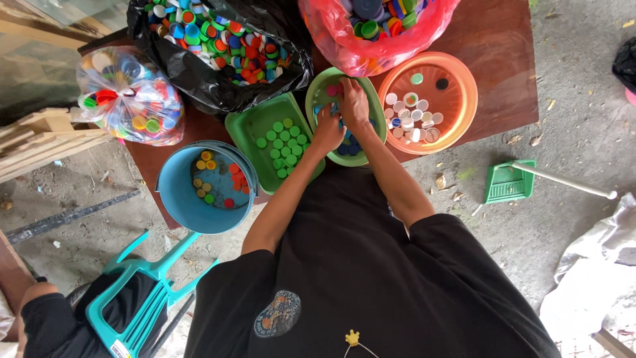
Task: Sorting plastic bottle caps by color into various plastic trays and buckets.
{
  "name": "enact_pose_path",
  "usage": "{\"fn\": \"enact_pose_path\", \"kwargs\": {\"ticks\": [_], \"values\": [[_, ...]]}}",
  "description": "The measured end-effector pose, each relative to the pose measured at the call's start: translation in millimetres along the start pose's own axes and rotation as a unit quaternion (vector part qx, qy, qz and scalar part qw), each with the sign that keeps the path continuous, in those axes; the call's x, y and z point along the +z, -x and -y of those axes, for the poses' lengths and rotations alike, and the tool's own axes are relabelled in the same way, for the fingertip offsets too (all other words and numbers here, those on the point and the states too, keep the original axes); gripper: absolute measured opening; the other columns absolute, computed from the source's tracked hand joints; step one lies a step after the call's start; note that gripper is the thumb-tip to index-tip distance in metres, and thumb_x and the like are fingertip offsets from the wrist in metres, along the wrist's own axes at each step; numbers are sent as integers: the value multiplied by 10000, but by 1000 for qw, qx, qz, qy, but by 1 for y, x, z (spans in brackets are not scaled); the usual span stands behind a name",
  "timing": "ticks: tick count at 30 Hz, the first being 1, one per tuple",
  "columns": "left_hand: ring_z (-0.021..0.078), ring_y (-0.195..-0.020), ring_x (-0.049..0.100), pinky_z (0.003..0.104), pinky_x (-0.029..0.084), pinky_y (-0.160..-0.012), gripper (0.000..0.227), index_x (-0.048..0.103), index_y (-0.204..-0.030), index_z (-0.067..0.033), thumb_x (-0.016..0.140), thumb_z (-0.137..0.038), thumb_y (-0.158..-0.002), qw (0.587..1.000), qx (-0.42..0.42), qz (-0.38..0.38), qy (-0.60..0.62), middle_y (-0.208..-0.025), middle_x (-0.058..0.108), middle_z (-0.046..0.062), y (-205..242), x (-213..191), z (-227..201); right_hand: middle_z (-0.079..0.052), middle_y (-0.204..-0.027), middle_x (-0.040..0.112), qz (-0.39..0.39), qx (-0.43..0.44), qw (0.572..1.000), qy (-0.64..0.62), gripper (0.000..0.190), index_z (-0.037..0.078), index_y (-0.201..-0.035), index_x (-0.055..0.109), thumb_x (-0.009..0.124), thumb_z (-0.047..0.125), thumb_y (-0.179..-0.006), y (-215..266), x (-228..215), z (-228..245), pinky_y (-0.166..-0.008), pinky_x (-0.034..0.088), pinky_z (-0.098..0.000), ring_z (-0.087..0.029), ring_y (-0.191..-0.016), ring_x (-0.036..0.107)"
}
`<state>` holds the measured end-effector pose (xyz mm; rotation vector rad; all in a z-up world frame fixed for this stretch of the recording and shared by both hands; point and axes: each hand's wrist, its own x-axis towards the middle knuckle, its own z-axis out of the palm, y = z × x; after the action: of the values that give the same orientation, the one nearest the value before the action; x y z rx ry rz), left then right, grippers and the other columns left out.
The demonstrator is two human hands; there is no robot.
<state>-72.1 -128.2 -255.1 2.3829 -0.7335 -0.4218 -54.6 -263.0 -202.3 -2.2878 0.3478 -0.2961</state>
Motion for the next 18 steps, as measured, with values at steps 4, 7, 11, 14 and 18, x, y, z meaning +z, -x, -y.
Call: {"fn": "enact_pose_path", "kwargs": {"ticks": [4, 7, 11, 14, 18], "values": [[489, -1403, 349, 549, 323, -1187, 487, 631, -1279, 4, 756, -91, -818, 1000, -10, -16, -5, -1511, 361, 294, -3, -16, -11, -224, -1076, 662, 9, 21, 999, -27, 373, 34, -1185, 630, 668, -1, -816, -2, -11, 7, -813, 525, -527, -448, -965, 639], [497, -1414, 340, 543, 362, -1175, 527, 606, -1314, 12, 737, -69, -809, 999, -17, -29, -34, -1524, 347, 300, -3, -23, -13, -212, -1100, 666, -6, -2, 999, -34, 401, 35, -1228, 630, 643, -28, -833, 3, -16, 9, -848, 530, -517, -436, -1001, 638], [510, -1389, 339, 557, 425, -1094, 683, 510, -1391, 45, 765, -116, -778, 997, -29, 10, -65, -1503, 341, 300, -6, -20, -14, -177, -1163, 664, -2, -45, 999, 25, 357, 38, -1208, 655, 641, -19, -856, 15, -23, 2, -886, 537, -507, -410, -1077, 632], [507, -1386, 354, 548, 451, -1075, 745, 471, -1422, 56, 777, -132, -770, 997, -36, 33, -62, -1512, 333, 294, -8, -14, -9, -159, -1209, 652, 25, -59, 995, 71, 280, 36, -1120, 686, 676, 23, -840, 26, -28, 5, -913, 529, -502, -392, -1116, 616], [504, -1395, 361, 534, 452, -1088, 753, 475, -1421, 56, 785, -122, -758, 997, -46, 48, -47, -1531, 326, 286, -7, 2, 2, -143, -1277, 634, 52, -76, 990, 106, 230, 38, -1050, 733, 716, 75, -824, 42, -32, 9, -954, 496, -488, -373, -1165, 584]]}}
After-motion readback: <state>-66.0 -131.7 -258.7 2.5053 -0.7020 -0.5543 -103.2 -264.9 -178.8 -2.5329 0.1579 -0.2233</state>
